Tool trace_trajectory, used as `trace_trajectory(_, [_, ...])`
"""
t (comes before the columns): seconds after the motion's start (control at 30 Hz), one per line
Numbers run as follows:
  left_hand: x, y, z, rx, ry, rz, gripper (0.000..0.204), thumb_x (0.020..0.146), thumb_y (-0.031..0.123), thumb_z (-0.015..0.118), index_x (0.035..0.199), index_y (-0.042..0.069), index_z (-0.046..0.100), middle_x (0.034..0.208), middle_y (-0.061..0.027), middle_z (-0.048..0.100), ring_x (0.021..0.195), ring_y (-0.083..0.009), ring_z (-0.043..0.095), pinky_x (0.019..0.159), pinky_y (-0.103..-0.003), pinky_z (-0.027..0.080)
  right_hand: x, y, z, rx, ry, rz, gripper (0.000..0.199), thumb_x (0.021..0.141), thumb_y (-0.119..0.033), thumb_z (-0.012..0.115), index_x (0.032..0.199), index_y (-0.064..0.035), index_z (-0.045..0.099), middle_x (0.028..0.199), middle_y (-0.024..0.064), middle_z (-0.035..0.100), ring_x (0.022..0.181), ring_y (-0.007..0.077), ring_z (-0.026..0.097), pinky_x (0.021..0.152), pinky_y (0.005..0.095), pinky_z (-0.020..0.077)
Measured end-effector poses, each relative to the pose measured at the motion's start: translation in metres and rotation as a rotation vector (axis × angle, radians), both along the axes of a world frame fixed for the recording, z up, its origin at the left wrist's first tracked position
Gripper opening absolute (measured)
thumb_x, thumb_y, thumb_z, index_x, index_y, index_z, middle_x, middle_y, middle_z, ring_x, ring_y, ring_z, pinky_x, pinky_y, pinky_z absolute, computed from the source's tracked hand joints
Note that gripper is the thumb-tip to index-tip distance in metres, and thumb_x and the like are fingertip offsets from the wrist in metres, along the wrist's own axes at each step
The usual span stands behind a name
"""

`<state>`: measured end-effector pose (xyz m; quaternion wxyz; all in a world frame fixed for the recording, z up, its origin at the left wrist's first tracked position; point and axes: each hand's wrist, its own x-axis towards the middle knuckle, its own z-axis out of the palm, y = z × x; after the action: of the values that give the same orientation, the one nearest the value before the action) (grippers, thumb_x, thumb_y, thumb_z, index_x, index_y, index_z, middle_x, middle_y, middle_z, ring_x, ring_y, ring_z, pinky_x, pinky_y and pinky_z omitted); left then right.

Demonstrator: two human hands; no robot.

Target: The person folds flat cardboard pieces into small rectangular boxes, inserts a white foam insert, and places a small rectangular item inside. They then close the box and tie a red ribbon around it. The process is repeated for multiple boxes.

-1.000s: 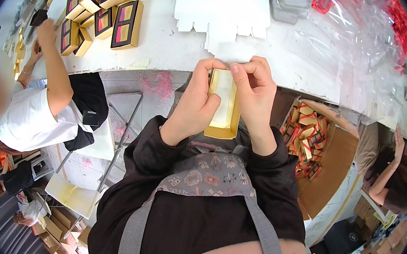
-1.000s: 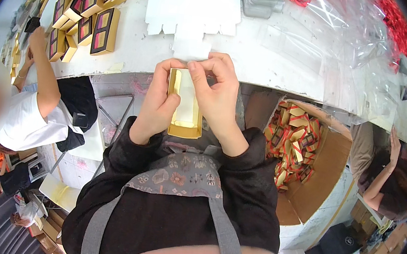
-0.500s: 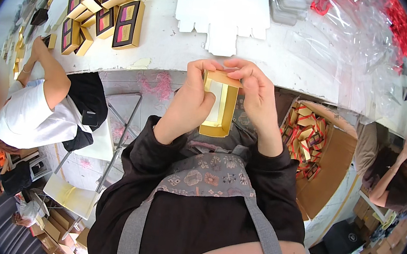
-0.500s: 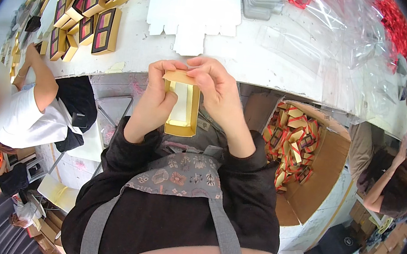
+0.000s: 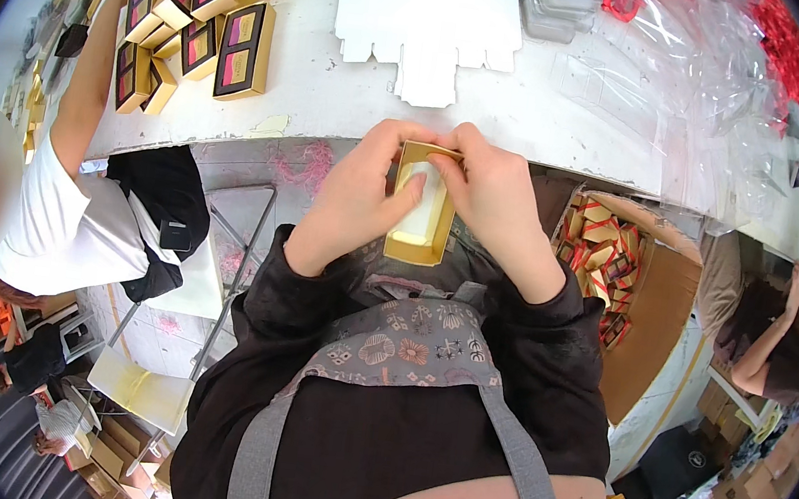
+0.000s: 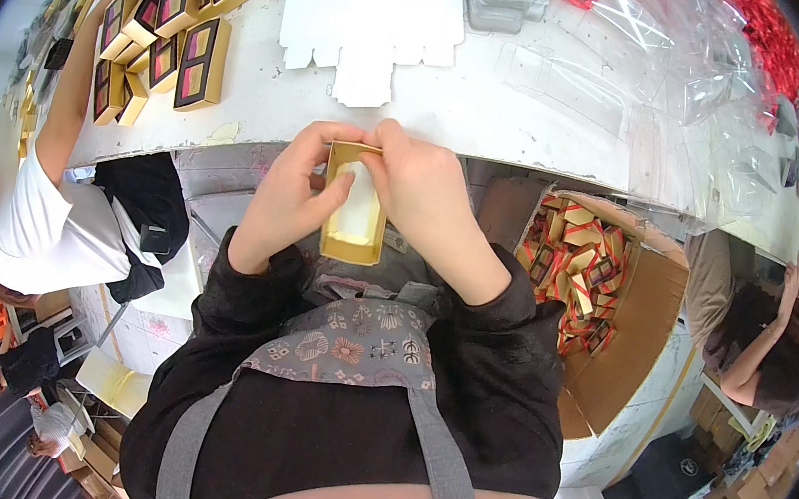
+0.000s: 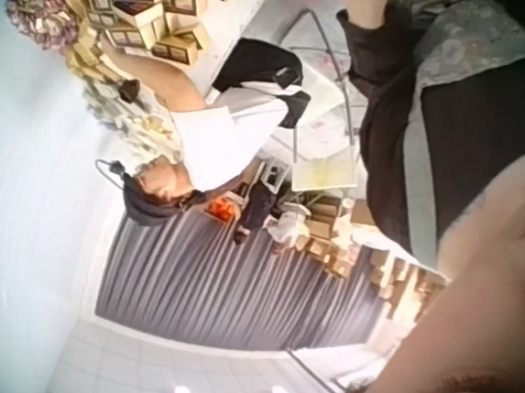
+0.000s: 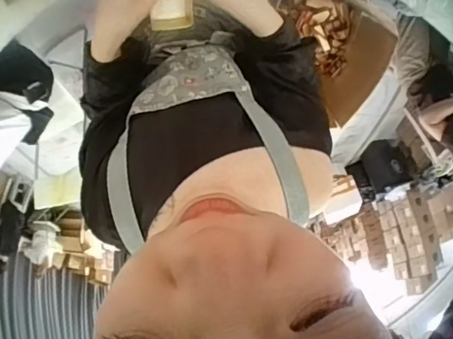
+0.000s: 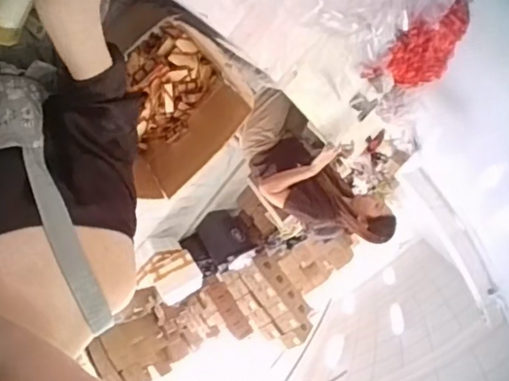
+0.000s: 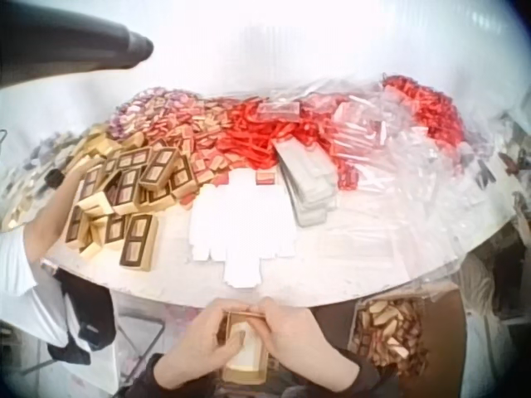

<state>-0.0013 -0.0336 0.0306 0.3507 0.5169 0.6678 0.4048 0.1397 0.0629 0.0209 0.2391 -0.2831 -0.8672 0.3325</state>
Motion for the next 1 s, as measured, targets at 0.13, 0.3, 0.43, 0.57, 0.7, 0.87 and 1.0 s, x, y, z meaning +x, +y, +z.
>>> trace_trajectory(0.13, [-0.005,0.012,0.004,0.172,0.486,0.038,0.017,0.080,0.000,0.060,0.097,0.004,0.060,0.087,-0.0105,0.064,0.073,-0.0261,0.064,0.063,-0.031,0.052,-0.007,0.002,0.000,0.406,-0.173,0.089,0.016,0.072,-0.008,0.057,0.086,-0.0030,0.051,0.060,0.0085,0.057,0.056,0.0251,0.062,0.048,0.0350,0.0484])
trace_trajectory(0.3, [-0.016,0.030,0.020,0.251,0.650,-0.013,0.014,0.077,0.005,0.063,0.091,0.005,0.059,0.081,-0.0101,0.063,0.071,-0.0292,0.062,0.060,-0.036,0.050,-0.015,0.019,0.021,0.594,-0.098,0.132,0.017,0.071,-0.007,0.058,0.084,-0.0014,0.049,0.060,0.0077,0.058,0.056,0.0256,0.062,0.046,0.0344,0.0484])
trace_trajectory(0.43, [-0.020,0.040,0.020,0.239,0.727,-0.109,0.010,0.074,0.004,0.059,0.083,0.002,0.055,0.071,-0.0133,0.059,0.068,-0.0319,0.060,0.055,-0.040,0.048,-0.020,0.030,0.028,0.731,-0.197,0.230,0.018,0.069,-0.007,0.059,0.084,-0.0003,0.050,0.061,0.0088,0.059,0.060,0.0255,0.063,0.048,0.0336,0.0501])
trace_trajectory(0.57, [-0.026,0.050,0.011,0.236,0.770,-0.130,0.010,0.075,0.004,0.058,0.084,0.000,0.054,0.068,-0.0166,0.060,0.067,-0.0334,0.062,0.057,-0.040,0.049,-0.028,0.037,0.025,0.687,-0.277,0.262,0.020,0.068,-0.006,0.060,0.086,0.0006,0.053,0.063,0.0098,0.060,0.064,0.0253,0.063,0.053,0.0343,0.0512])
trace_trajectory(0.7, [-0.033,0.054,0.013,0.290,0.721,-0.125,0.010,0.076,0.005,0.057,0.084,-0.001,0.054,0.069,-0.0176,0.061,0.064,-0.0342,0.062,0.057,-0.040,0.049,-0.032,0.045,0.029,0.708,-0.151,0.228,0.023,0.071,-0.008,0.060,0.091,-0.0016,0.053,0.065,0.0071,0.059,0.063,0.0250,0.061,0.054,0.0345,0.0506])
trace_trajectory(0.87, [-0.030,0.054,0.016,0.202,0.785,-0.118,0.014,0.078,0.003,0.054,0.091,-0.001,0.056,0.071,-0.0174,0.062,0.068,-0.0347,0.062,0.060,-0.041,0.049,-0.036,0.048,0.028,0.540,-0.348,0.210,0.025,0.078,-0.012,0.061,0.098,-0.0003,0.053,0.076,0.0105,0.064,0.067,0.0271,0.064,0.059,0.0385,0.0517])
trace_trajectory(1.0, [-0.051,0.063,0.008,0.331,0.781,0.090,0.024,0.079,0.003,0.052,0.102,0.003,0.059,0.077,-0.0161,0.064,0.073,-0.0336,0.063,0.064,-0.041,0.050,-0.038,0.044,0.043,0.267,-0.076,0.041,0.028,0.083,-0.014,0.058,0.104,0.0043,0.056,0.083,0.0205,0.065,0.075,0.0340,0.065,0.065,0.0416,0.0522])
